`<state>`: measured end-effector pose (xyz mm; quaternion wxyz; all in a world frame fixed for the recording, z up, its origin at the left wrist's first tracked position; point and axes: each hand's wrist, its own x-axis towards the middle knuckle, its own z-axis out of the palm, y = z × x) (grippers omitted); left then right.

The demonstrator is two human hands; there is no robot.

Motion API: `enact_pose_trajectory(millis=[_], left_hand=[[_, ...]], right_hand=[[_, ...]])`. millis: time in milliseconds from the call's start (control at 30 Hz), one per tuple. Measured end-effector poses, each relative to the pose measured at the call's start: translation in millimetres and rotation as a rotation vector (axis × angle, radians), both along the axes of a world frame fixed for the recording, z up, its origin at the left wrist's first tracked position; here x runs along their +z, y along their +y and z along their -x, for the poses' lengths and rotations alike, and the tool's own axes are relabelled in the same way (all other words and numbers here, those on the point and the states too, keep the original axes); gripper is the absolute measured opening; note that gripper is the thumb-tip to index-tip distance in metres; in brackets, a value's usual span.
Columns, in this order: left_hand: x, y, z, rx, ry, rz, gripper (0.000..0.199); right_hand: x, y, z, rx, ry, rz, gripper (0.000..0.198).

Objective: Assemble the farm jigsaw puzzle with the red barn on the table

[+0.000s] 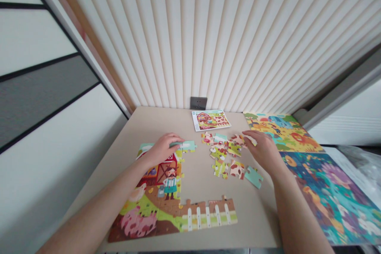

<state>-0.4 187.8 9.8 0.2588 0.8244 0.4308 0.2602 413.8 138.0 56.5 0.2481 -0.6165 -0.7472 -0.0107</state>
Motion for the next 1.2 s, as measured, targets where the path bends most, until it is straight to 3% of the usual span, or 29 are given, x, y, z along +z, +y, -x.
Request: enact_pose_trajectory(millis=[267,433,667,933,1200], left_hand=[[-5.2,-3.5,-5.2,0.059,0.013,-0.037,0.024],[-13.7,1.6,-2.7,0.040,0.033,-0.048,0.021],[-21.6,1.3,0.1,0.020,0.041,-0.094,0.021],[-23.1,-6.6,3.6,-0.047,0.133,-0.279,0.027],[-5.0,-19.2,12.7,-0.156,0.270,-0.260,0.035]], right_hand=[[4.7,-3.3,-5.1,-0.070,-0.025,0.008,0.033],[-0.6,-1.7,-18.2,-0.208,-0.118,0.131,0.038],[-9.7,0.3,-39.4,-0.238,-0.164,0.235,0.040],[-23.8,5.2,-41.3,-0.081,-0.147,0.299,0.047],[-11.6,4.5,-29.7,-0.072,-0.161,0.352,0.039]])
